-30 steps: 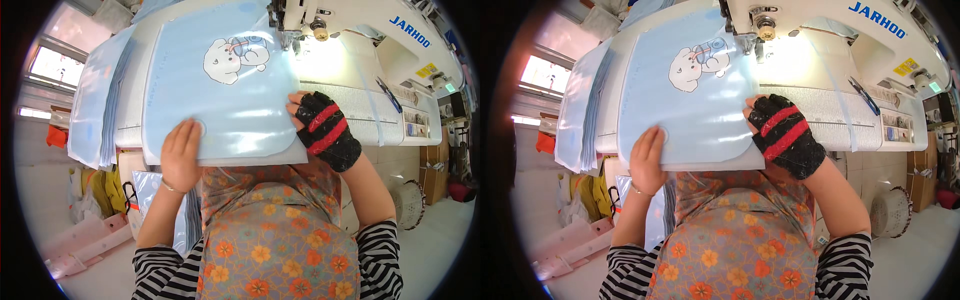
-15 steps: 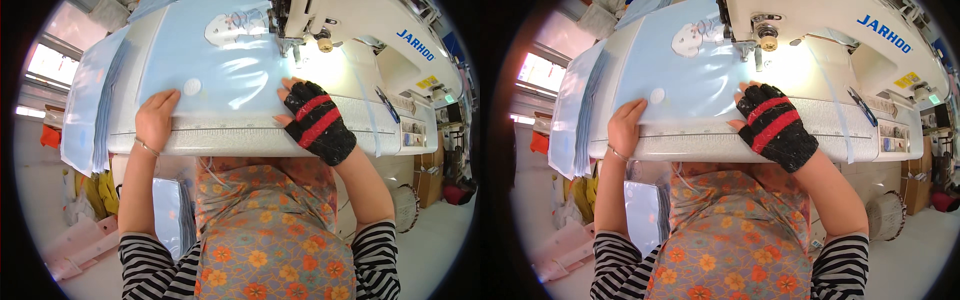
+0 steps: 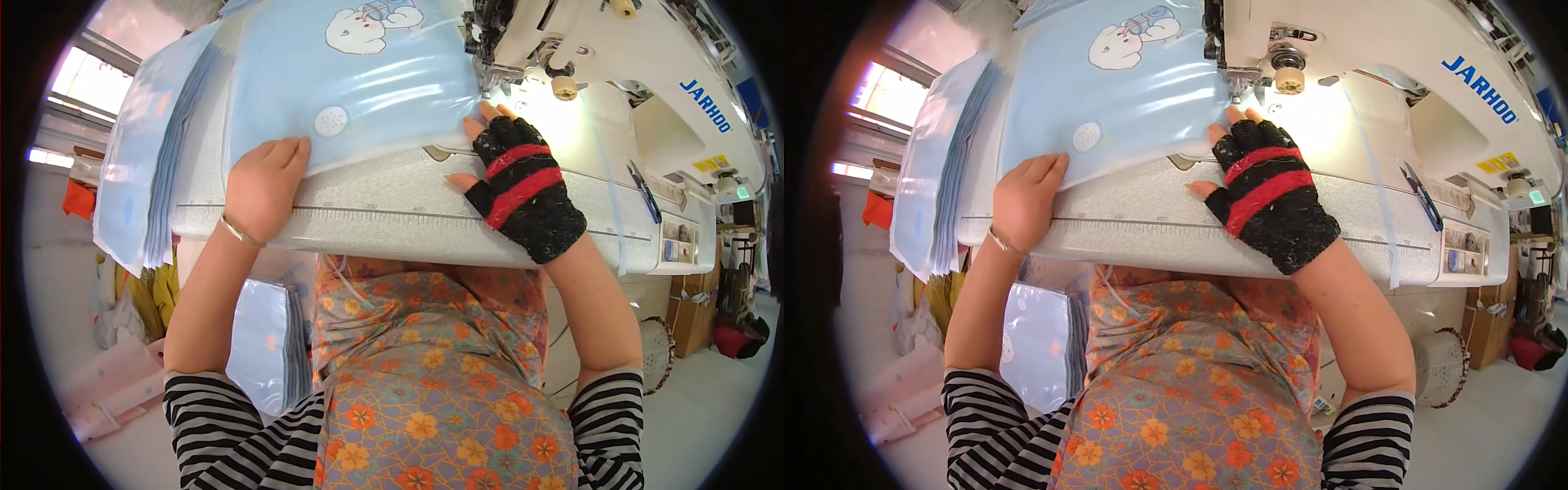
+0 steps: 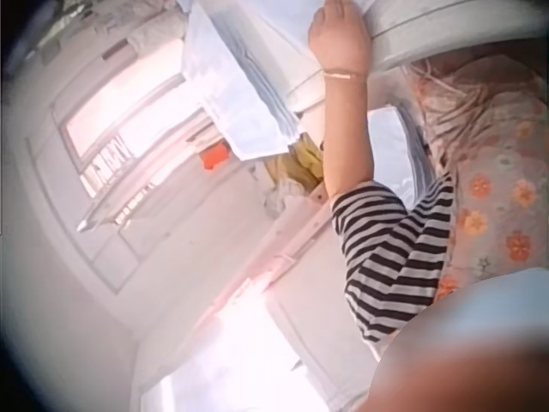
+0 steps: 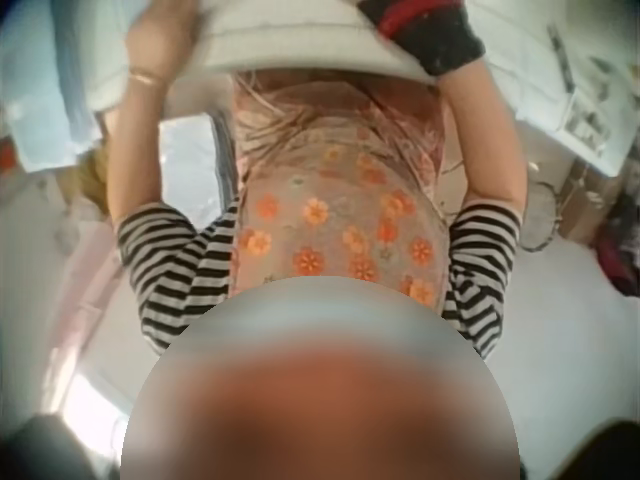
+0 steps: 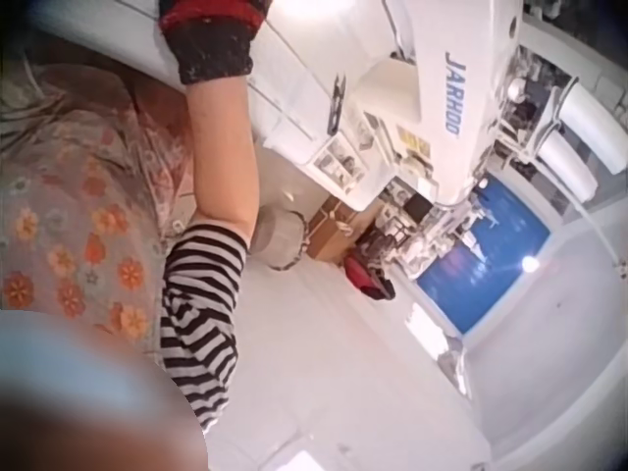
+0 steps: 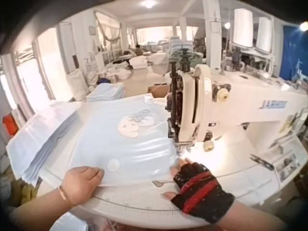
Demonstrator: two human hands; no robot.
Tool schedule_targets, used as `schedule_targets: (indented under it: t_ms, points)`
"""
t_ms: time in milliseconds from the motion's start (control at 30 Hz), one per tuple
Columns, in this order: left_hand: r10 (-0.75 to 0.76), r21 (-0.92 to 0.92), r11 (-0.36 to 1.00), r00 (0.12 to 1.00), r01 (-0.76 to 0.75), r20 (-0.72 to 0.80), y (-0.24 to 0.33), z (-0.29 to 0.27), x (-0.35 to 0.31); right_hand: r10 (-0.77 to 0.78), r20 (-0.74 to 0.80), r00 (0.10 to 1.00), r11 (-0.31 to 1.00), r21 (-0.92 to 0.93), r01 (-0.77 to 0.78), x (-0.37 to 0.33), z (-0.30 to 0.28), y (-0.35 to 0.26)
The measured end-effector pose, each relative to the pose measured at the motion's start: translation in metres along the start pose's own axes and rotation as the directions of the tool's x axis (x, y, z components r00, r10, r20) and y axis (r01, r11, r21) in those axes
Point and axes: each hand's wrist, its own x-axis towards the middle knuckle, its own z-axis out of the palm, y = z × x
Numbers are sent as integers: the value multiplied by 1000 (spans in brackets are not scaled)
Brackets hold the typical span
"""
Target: Using an industrial sewing machine to stitch the edges of printed plastic or fabric covers.
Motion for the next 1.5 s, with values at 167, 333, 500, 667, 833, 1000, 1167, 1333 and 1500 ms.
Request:
schedule_targets:
  t_ms: [167,333,500,667,833,1000,1167,1333,1500]
  points:
    - [62,-61,996,994,-57,94,43,-30,-17,-17,-28,999,1000,1,17,-3,2,3]
    - [108,-210,975,982,-75,153,84,-50,-23,-34,-52,998,999,36,36,-4,4,8]
    - [151,-445,892,979,-76,136,137,-59,-15,-54,-84,995,995,80,61,-4,-1,9]
    - [136,-466,881,987,-80,89,158,-52,1,-83,-95,992,976,192,100,-12,-12,3]
    - [148,-496,861,988,-108,42,164,-51,20,-132,-71,989,966,215,144,-31,-23,-7]
    - [104,-542,835,995,-94,-13,163,-45,10,-94,-70,993,963,247,108,-35,-22,-6]
    - [-221,-350,916,975,194,-38,140,-31,-23,-70,-165,984,943,312,120,-35,-12,9]
    - [-115,-386,922,969,23,-217,131,-15,-25,-18,-180,984,914,397,90,-33,-15,5]
    - [-59,-359,933,993,17,-106,131,-28,-35,-155,-130,979,918,347,192,-58,-25,-24]
